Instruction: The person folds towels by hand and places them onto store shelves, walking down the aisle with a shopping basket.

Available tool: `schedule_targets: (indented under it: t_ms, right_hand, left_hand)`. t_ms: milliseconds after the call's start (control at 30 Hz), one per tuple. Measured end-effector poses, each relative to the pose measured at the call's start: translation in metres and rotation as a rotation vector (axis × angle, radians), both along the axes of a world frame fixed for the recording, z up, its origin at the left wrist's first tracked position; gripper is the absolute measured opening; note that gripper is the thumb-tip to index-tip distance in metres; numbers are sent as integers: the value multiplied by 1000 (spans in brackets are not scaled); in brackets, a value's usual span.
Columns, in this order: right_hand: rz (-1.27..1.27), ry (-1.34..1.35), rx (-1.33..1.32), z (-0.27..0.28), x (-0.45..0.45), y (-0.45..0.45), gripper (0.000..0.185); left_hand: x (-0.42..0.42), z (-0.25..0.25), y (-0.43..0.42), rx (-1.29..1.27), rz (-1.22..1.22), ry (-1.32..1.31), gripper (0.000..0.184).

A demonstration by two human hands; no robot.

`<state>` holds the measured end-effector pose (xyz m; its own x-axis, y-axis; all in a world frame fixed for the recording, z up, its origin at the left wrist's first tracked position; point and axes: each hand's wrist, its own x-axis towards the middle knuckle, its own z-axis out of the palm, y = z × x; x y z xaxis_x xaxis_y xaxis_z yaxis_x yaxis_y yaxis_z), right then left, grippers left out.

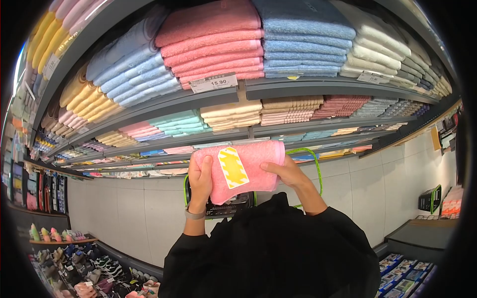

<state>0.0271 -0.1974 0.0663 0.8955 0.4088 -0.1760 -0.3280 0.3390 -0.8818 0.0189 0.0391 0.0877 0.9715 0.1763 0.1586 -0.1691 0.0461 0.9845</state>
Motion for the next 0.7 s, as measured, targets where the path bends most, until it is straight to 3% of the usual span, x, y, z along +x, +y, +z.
schedule_targets:
  t_ms: [300, 400, 500, 600, 700]
  right_hand:
    - [36, -15, -84, 13, 1, -1, 37]
    - [82, -29, -108, 14, 1, -1, 36]
    - [97, -75, -127, 12, 1, 1, 35]
    - [95, -72, -179, 9, 0, -1, 36]
    - [103, -37, -180, 17, -3, -2, 37]
  left_hand:
    - [16, 24, 42, 104, -311, 86, 31]
    - [25, 38, 41, 300, -421, 68, 38]
    - [30, 58, 29, 725, -519, -4, 48]
    - [33, 79, 15, 1014, -763, 159, 53]
    - [41, 80, 11, 1014, -881, 245, 52]
